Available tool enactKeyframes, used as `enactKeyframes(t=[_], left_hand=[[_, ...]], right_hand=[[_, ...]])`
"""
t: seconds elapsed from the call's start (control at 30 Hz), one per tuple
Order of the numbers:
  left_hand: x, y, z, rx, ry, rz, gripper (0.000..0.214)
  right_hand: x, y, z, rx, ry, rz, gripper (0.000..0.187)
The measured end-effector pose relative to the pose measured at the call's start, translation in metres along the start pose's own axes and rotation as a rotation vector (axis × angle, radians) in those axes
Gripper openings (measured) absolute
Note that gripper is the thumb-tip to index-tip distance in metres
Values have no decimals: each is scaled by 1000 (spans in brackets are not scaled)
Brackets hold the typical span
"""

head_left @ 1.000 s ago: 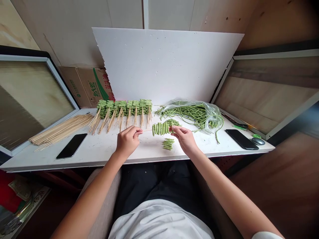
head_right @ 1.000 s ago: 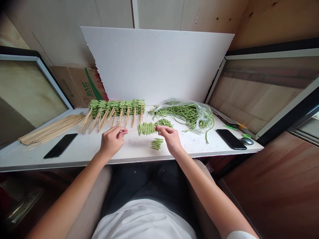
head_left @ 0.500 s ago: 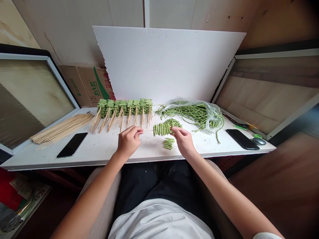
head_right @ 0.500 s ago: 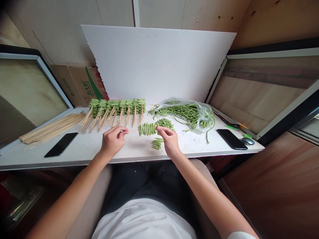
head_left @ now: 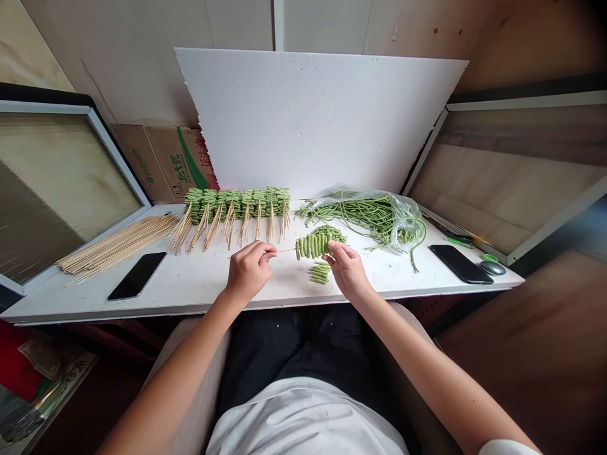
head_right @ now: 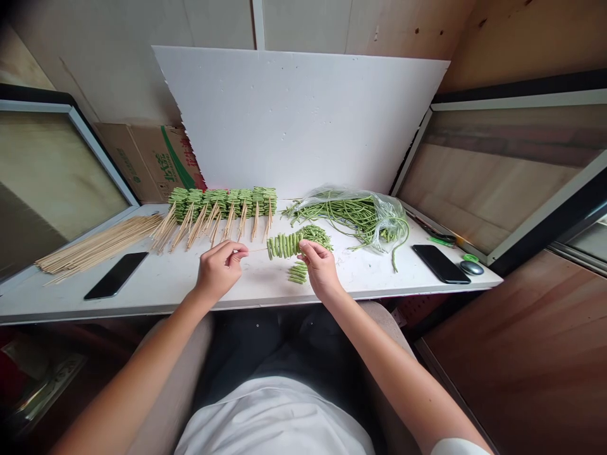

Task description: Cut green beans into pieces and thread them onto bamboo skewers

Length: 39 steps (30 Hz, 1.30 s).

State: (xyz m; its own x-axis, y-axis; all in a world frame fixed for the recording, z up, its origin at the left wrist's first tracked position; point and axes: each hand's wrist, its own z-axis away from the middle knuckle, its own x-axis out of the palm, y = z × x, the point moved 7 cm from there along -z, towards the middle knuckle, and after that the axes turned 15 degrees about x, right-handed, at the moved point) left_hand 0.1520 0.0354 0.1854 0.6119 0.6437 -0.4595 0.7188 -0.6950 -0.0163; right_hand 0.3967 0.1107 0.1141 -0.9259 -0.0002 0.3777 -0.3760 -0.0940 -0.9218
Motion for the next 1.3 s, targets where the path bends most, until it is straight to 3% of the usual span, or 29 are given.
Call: enactKeyframes(t=[0.23,0.5,0.7,1.03,1.3], left_hand=[[6,0,2,-4,-26,13,22],[5,1,1,7,-22,12,21],[3,3,0,28,-9,26,22],[0,-10,3,-68,8,18,17],[3,-16,5,-124,-4,68,16]], right_hand=[[2,-1,-2,91,-59,-54,33],[-1,-1,-3,70,-6,34,33],[2,-2,4,115,-14,-97,33],[13,-7,8,61,-128,-34,29],[16,-7,11,79,-147,-18,29]])
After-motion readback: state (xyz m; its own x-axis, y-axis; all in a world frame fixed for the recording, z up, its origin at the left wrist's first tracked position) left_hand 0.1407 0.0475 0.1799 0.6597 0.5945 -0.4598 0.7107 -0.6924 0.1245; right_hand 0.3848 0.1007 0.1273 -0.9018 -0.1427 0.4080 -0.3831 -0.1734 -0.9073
